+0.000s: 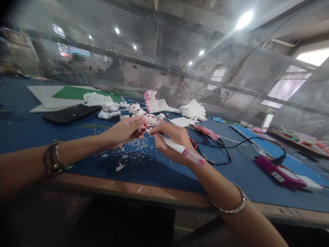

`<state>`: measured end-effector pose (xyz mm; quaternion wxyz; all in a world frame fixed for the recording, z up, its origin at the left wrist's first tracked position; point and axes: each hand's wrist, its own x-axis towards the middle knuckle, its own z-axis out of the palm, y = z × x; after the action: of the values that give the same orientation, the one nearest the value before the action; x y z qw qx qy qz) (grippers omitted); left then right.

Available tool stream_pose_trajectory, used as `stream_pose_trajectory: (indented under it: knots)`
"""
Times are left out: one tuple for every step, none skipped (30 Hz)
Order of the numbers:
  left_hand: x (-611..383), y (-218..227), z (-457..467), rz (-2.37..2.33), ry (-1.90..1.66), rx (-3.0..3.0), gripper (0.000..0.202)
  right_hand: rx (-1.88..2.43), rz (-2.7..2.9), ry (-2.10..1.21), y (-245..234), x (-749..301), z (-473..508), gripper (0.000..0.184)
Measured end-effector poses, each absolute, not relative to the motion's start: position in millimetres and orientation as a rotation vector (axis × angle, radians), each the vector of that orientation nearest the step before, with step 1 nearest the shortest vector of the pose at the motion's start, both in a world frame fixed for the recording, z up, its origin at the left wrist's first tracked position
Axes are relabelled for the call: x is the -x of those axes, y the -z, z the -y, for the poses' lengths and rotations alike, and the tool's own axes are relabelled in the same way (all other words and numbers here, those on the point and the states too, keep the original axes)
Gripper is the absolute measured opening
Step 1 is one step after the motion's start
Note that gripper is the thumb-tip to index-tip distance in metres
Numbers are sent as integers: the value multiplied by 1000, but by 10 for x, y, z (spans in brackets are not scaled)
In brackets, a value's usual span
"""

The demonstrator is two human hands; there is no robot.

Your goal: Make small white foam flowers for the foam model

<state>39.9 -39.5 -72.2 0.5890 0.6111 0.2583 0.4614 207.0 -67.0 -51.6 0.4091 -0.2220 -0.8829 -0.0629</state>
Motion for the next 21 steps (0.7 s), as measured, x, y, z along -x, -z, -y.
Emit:
stream_pose_trajectory:
  knots:
    - [-400, 726, 392, -595, -1077, -1427, 22, 560, 2219, 154, 518, -2070, 668, 16]
    - [-401, 730, 388, -591, -1077, -1431, 22, 561, 2214, 150, 520, -2070, 667, 16]
    - [-401, 733, 385, -590, -1075, -1436, 22, 559, 2210, 151, 521, -2070, 666, 16]
    - [-401, 737, 381, -591, -1071, -1442, 22, 553, 2210, 153, 522, -2070, 665, 16]
    - [-399, 739, 379, -594, -1067, -1450, 22, 545, 2213, 153, 523, -2070, 665, 16]
    - [-397, 741, 377, -595, -1063, -1459, 22, 539, 2217, 150, 523, -2071, 665, 16]
    - [-395, 741, 376, -596, -1059, -1468, 22, 536, 2221, 149, 523, -2072, 666, 16]
    - [-392, 741, 375, -597, -1056, -1474, 22, 536, 2223, 146, 522, -2075, 666, 16]
    - [-391, 739, 376, -597, -1057, -1477, 23, 537, 2222, 146, 522, -2077, 665, 16]
    - [-391, 737, 378, -599, -1057, -1479, 23, 537, 2224, 148, 522, -2080, 663, 16]
    - [-391, 733, 380, -603, -1056, -1479, 24, 532, 2228, 153, 523, -2082, 660, 15]
    - [-393, 728, 385, -610, -1054, -1480, 24, 523, 2235, 158, 524, -2084, 655, 16]
    - [-395, 724, 390, -617, -1052, -1483, 25, 513, 2243, 157, 526, -2085, 650, 16]
    - [-397, 719, 397, -623, -1048, -1487, 25, 504, 2250, 149, 529, -2086, 646, 16]
    - [-399, 716, 403, -629, -1043, -1491, 26, 498, 2254, 139, 530, -2086, 643, 16]
    - [-401, 713, 409, -632, -1040, -1492, 26, 496, 2250, 129, 531, -2086, 642, 16]
    - [-402, 711, 414, -633, -1040, -1492, 26, 496, 2244, 123, 530, -2085, 643, 16]
    - [-402, 711, 418, -635, -1041, -1489, 26, 497, 2241, 122, 529, -2084, 646, 16]
    - [-402, 713, 419, -637, -1042, -1488, 26, 497, 2244, 127, 526, -2083, 650, 16]
    - [-401, 716, 418, -639, -1043, -1487, 26, 498, 2249, 136, 524, -2082, 654, 16]
    - [-400, 719, 416, -641, -1042, -1488, 26, 501, 2256, 146, 522, -2081, 657, 16]
